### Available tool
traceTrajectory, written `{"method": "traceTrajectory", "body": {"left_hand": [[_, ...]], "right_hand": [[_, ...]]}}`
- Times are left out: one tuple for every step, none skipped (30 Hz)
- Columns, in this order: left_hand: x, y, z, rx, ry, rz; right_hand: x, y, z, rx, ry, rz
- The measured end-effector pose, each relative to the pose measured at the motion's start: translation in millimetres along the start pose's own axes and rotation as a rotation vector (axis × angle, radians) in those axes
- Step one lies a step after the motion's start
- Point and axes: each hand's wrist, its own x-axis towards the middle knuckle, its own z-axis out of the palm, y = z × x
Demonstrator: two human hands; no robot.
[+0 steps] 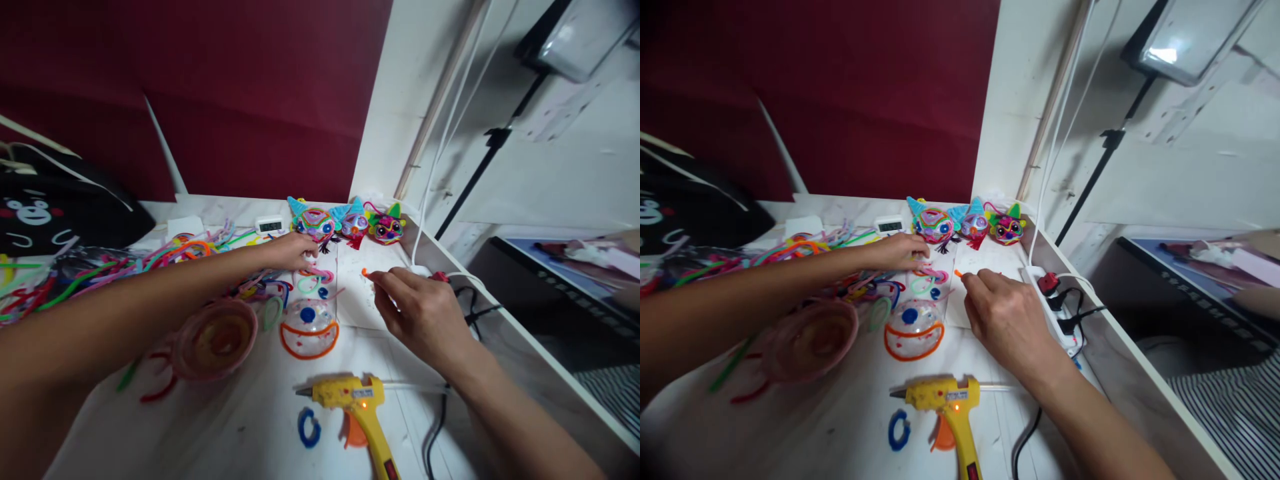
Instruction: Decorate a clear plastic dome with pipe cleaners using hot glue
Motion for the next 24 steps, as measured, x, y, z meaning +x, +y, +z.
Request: {"method": "traceTrajectory", "body": {"left_hand": [[-6, 0, -1, -0.005, -0.025, -0.009], [-12, -1, 0, -0.010, -0.058, -0.016], [-18, -1, 2, -0.013, -0.096, -0.022], [-23, -2, 6, -0.015, -0.136, -0.026], [-27, -3, 10, -0.015, -0.172, -0.030], [-30, -4, 15, -0.011, -0.199, -0.035], [-33, -5, 19, -0.006, -0.217, -0.040], [-35, -6, 23, -0.001, -0.228, -0.045], [-36, -7, 27, 0.002, -0.234, -0.051], [-36, -8, 29, 0.004, -0.238, -0.056], [-37, -9, 30, 0.004, -0.241, -0.061], [-37, -10, 31, 0.005, -0.245, -0.065], [-37, -11, 31, 0.005, -0.247, -0.068], [-38, -12, 31, 0.006, -0.249, -0.072], [-38, -13, 31, 0.006, -0.247, -0.074], [-39, -14, 30, 0.007, -0.243, -0.077], [-40, -15, 30, 0.007, -0.237, -0.081], [-40, -16, 29, 0.006, -0.226, -0.086], [-41, -16, 28, 0.004, -0.213, -0.091], [-41, -16, 28, 0.001, -0.196, -0.098], [-42, -16, 27, -0.003, -0.177, -0.107], [-42, -16, 25, -0.009, -0.156, -0.119], [-42, -16, 24, -0.015, -0.135, -0.130], [-42, -15, 21, -0.023, -0.115, -0.141]], "right_hand": [[0, 0, 1, 0.000, -0.003, -0.001], [0, 0, 2, 0.001, -0.008, 0.001], [0, 0, 3, 0.004, -0.014, 0.002], [0, 0, 3, 0.007, -0.018, 0.002], [0, -1, 4, 0.011, -0.023, 0.001], [0, -1, 5, 0.015, -0.023, -0.002], [0, -2, 5, 0.019, -0.023, -0.008], [0, -2, 5, 0.019, -0.020, -0.014], [-1, -2, 6, 0.017, -0.016, -0.021], [-1, -3, 6, 0.013, -0.014, -0.027], [-1, -3, 6, 0.008, -0.012, -0.031], [-1, -3, 7, 0.004, -0.012, -0.034], [-1, -4, 7, 0.002, -0.013, -0.036], [-1, -4, 7, 0.002, -0.016, -0.036], [-1, -4, 7, 0.004, -0.020, -0.035], [-1, -5, 7, 0.005, -0.024, -0.035], [0, -5, 6, 0.007, -0.028, -0.038], [0, -5, 6, 0.008, -0.031, -0.040], [0, -5, 6, 0.008, -0.031, -0.044], [0, -5, 6, 0.006, -0.032, -0.048], [0, -6, 5, 0.003, -0.034, -0.050], [0, -6, 5, 0.000, -0.036, -0.053], [0, -6, 5, -0.004, -0.038, -0.054], [0, -6, 5, -0.007, -0.041, -0.055]]}}
